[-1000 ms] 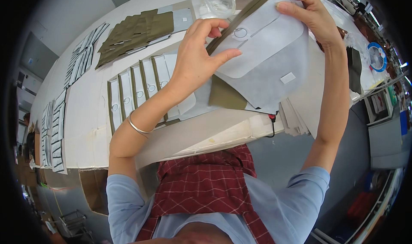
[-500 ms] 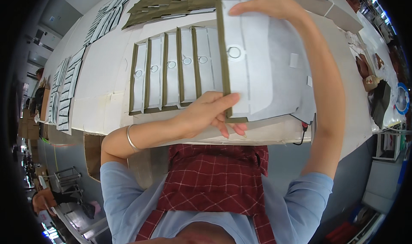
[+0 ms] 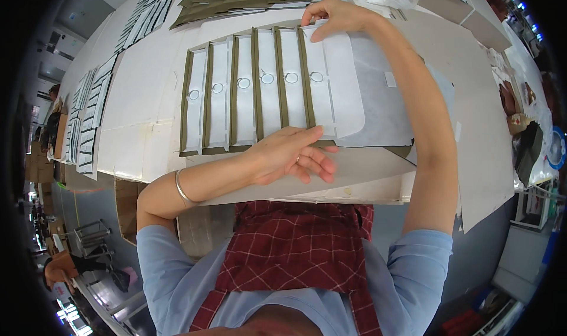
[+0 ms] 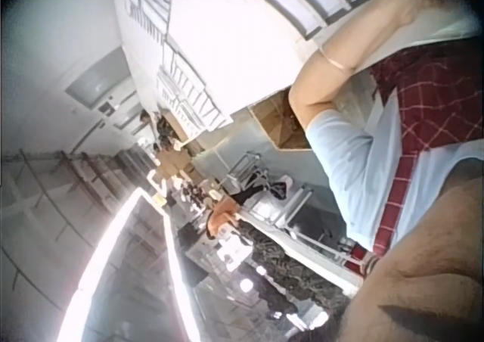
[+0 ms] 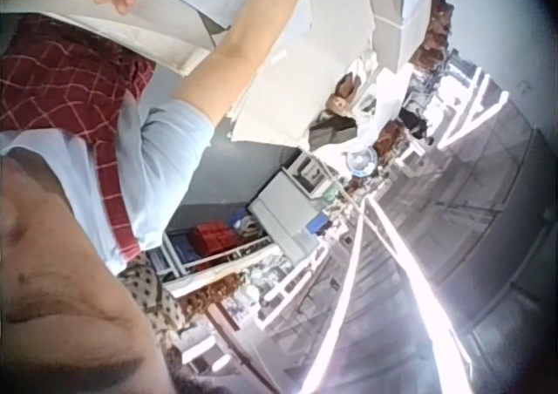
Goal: The person applies glue from a squeeze bottle onto the edges of olive green fabric pieces and white backing sheets. They then press the fabric onto the backing, fold the edges, and stack the completed units on a white work table.
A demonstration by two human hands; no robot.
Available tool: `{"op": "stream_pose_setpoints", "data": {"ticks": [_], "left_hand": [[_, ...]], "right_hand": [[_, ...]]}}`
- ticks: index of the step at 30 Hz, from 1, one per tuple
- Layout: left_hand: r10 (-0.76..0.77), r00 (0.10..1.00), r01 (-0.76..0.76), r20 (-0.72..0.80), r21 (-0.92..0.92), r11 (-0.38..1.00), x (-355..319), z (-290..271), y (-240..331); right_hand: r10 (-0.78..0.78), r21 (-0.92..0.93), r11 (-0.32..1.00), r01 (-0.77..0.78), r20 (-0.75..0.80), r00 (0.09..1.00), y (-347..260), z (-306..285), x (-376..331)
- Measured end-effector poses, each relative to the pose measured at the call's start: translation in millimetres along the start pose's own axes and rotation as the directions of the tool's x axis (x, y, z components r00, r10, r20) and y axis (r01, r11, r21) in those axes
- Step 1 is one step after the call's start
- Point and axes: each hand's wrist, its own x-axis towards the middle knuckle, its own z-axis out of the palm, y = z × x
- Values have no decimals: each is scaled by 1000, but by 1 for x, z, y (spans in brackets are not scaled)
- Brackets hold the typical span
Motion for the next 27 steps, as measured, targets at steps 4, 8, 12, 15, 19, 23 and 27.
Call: {"op": "stream_pose_setpoints", "data": {"ticks": [4, 8, 12, 15, 19, 23, 27], "left_hand": [[-110, 994, 110, -8, 101, 989, -18, -3, 2], [-98, 993, 61, 68, 418, 907, -40, 9, 12], [634, 736, -371, 239, 925, 83, -37, 13, 23], [714, 557, -282, 424, 905, -317, -5, -4, 48], [658, 662, -79, 360, 906, -416, 36, -35, 41], [625, 689, -48, 367, 884, -466, 45, -37, 32], [620, 704, -28, 346, 886, -462, 44, -38, 30]], "right_hand": [[71, 3, 997, -71, -86, 994, 6, 13, -3], [76, -22, 996, -85, -258, 963, 16, -14, -39], [138, -214, 951, -224, -354, 925, 60, -59, -123], [382, -360, 774, -521, -390, 838, 78, -78, -208], [676, -77, 661, -746, -370, 637, 68, -62, -245], [586, -47, 757, -652, -393, 709, 101, -40, -273], [365, -35, 843, -536, -695, 620, 96, -29, -273]]}}
